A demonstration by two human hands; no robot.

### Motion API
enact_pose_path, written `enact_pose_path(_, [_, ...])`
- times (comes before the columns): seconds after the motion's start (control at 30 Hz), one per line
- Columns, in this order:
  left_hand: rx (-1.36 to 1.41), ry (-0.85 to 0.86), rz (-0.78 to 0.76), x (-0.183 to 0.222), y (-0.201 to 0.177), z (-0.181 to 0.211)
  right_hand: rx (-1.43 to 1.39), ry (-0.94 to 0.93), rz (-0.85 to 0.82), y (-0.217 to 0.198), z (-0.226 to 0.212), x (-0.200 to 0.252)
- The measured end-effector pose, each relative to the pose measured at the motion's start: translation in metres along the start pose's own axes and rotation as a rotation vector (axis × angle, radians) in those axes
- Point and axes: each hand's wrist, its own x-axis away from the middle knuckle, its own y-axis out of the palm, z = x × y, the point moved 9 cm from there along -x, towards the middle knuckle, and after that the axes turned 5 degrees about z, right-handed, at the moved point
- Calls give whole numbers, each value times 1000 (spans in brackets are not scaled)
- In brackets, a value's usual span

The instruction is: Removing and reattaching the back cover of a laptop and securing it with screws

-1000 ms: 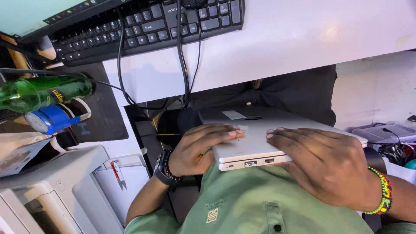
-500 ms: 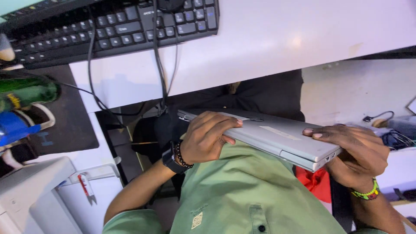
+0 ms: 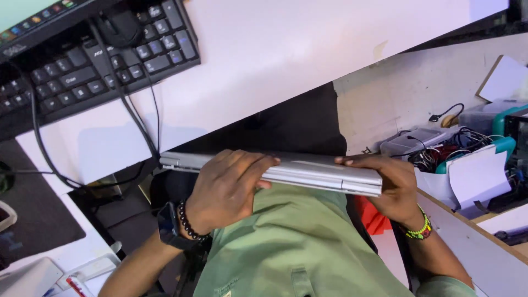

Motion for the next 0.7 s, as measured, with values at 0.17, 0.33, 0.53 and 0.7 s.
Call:
enact_pose_path(0.17, [-13, 68, -48, -6, 31, 14, -51, 2, -1, -15, -18, -6])
enact_pose_path(0.33, [-89, -1, -331, -16, 45, 8, -91, -93, -88, -18, -23, -14])
enact_pose_path(0.53, [-206, -36, -330, -19, 49, 7, -1, 2, -124, -20, -27, -17])
enact_pose_path(0.7, [-169, -52, -247, -21, 47, 9, 100, -18, -17, -18, -31, -12])
